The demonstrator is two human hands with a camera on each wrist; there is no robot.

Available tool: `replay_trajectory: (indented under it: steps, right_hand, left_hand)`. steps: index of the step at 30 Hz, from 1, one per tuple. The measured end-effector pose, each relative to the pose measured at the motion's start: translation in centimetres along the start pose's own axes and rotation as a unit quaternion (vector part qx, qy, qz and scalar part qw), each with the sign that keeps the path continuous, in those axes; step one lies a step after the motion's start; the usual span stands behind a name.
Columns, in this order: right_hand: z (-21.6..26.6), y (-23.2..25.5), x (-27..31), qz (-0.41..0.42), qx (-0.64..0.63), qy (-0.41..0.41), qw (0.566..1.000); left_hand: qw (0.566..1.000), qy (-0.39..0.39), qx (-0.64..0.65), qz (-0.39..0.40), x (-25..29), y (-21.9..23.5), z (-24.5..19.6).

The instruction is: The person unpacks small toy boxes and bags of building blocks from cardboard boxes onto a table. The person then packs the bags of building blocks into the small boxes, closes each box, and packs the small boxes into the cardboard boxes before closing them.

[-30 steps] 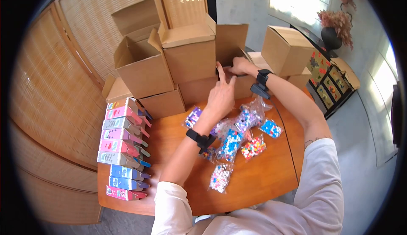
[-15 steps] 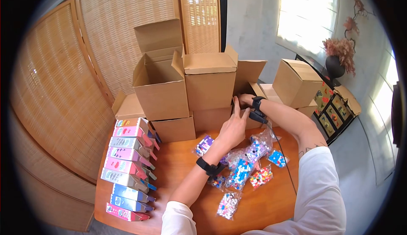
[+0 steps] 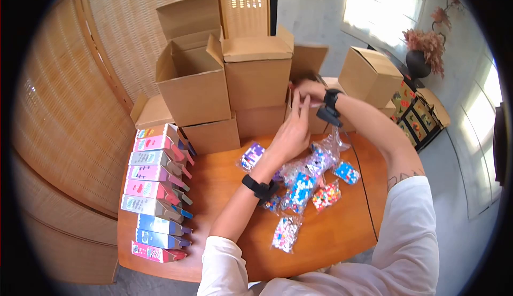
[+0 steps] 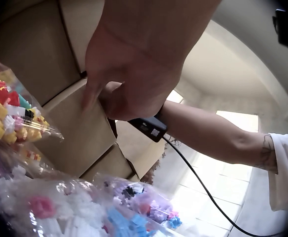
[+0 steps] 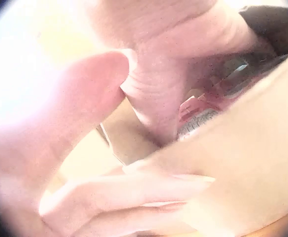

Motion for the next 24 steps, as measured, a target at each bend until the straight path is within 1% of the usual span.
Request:
replay_trajectory:
  steps: [1, 2, 3, 4, 5, 6, 7, 8, 9, 10, 11, 12, 14, 15, 16, 17, 18, 20, 21, 22, 24]
  right_hand:
    - [2.6, 1.5, 0.6, -0.034, 0.067, -0.044, 0.996]
    - [4.2, 2.8, 1.8, -0.023, 0.047, -0.043, 0.998]
    - [5.1, 3.8, 2.4, -0.057, 0.103, -0.025, 0.993]
    - [4.8, 4.3, 2.0, -0.075, 0.101, -0.035, 0.991]
    - [6.4, 5.7, 3.3, -0.079, 0.121, -0.05, 0.988]
    - [9.7, 7.5, 5.9, -0.069, 0.167, -0.074, 0.981]
    - [10.1, 8.1, 6.3, -0.09, 0.186, -0.08, 0.975]
    - [10.1, 9.0, 6.4, -0.111, 0.205, -0.086, 0.969]
    - [9.9, 10.1, 6.9, -0.111, 0.202, -0.089, 0.969]
    - [9.9, 11.4, 7.4, -0.117, 0.155, -0.06, 0.979]
    - [10.3, 12.5, 8.6, -0.122, 0.108, -0.029, 0.986]
    - [10.4, 13.5, 10.1, -0.176, 0.062, 0.013, 0.982]
    - [12.4, 15.7, 14.4, -0.124, -0.004, 0.025, 0.992]
    - [13.3, 16.3, 16.8, -0.125, -0.006, 0.023, 0.992]
    - [14.3, 16.4, 19.3, -0.104, -0.088, 0.023, 0.99]
    - [14.8, 16.0, 21.2, -0.083, -0.169, 0.023, 0.982]
    - [14.8, 15.3, 22.1, -0.085, -0.169, 0.023, 0.982]
    - [15.1, 13.7, 23.9, -0.019, -0.28, 0.075, 0.957]
    - [15.7, 13.1, 25.2, -0.008, -0.275, 0.105, 0.956]
    - [15.5, 12.1, 26.1, -0.008, -0.254, 0.091, 0.963]
    - [16.4, 11.3, 28.0, -0.016, -0.165, 0.13, 0.978]
  left_hand:
    - [1.0, 0.012, 0.021, -0.016, -0.1, 0.4, -0.6]
    - [0.998, 0.024, 0.043, -0.032, -0.1, 0.6, -1.2]
    - [0.998, 0.023, 0.036, -0.05, -0.1, 0.5, -1.6]
    - [0.998, 0.027, 0.041, -0.043, -0.1, 0.3, -1.9]
    - [0.996, 0.018, 0.048, -0.071, -0.2, 0.2, -2.1]
    - [0.993, 0.007, 0.054, -0.1, -0.4, 0.2, -2.5]
    - [0.99, 0.013, 0.066, -0.126, -0.5, 0.4, -3.1]
    - [0.99, 0.013, 0.068, -0.12, -0.7, 0.5, -3.5]
    - [0.983, -0.002, 0.09, -0.161, -0.9, 0.8, -3.9]
    - [0.973, -0.018, 0.111, -0.203, -1.0, 1.2, -4.4]
    - [0.964, -0.011, 0.134, -0.229, -1.0, 1.8, -5.2]
    - [0.956, -0.02, 0.144, -0.253, -1.1, 2.0, -5.2]
    - [0.944, 0.055, 0.191, -0.264, -1.1, 2.7, -5.2]
    - [0.945, 0.055, 0.192, -0.261, -1.0, 3.1, -5.7]
    - [0.906, 0.13, 0.319, -0.244, -1.0, 3.7, -6.4]
    - [0.847, 0.203, 0.439, -0.222, -1.0, 3.9, -7.1]
    - [0.847, 0.202, 0.439, -0.221, -0.9, 4.2, -8.1]
    - [0.775, 0.173, 0.596, -0.117, -0.3, 4.2, -10.0]
    - [0.767, 0.129, 0.621, -0.102, -0.2, 3.7, -10.7]
    - [0.765, 0.136, 0.624, -0.087, 0.4, 3.1, -10.3]
    - [0.764, 0.17, 0.619, -0.072, 1.6, 3.7, -12.1]
Point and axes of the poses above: each hand's wrist, its own x-axis away from the middle knuckle, its own y-axis out of the back of the hand, z = x × y, the point moved 1 cm from there along -x, towards the middle knuckle, and after that the axes turned 6 degrees about -z, right-handed, at the moved point
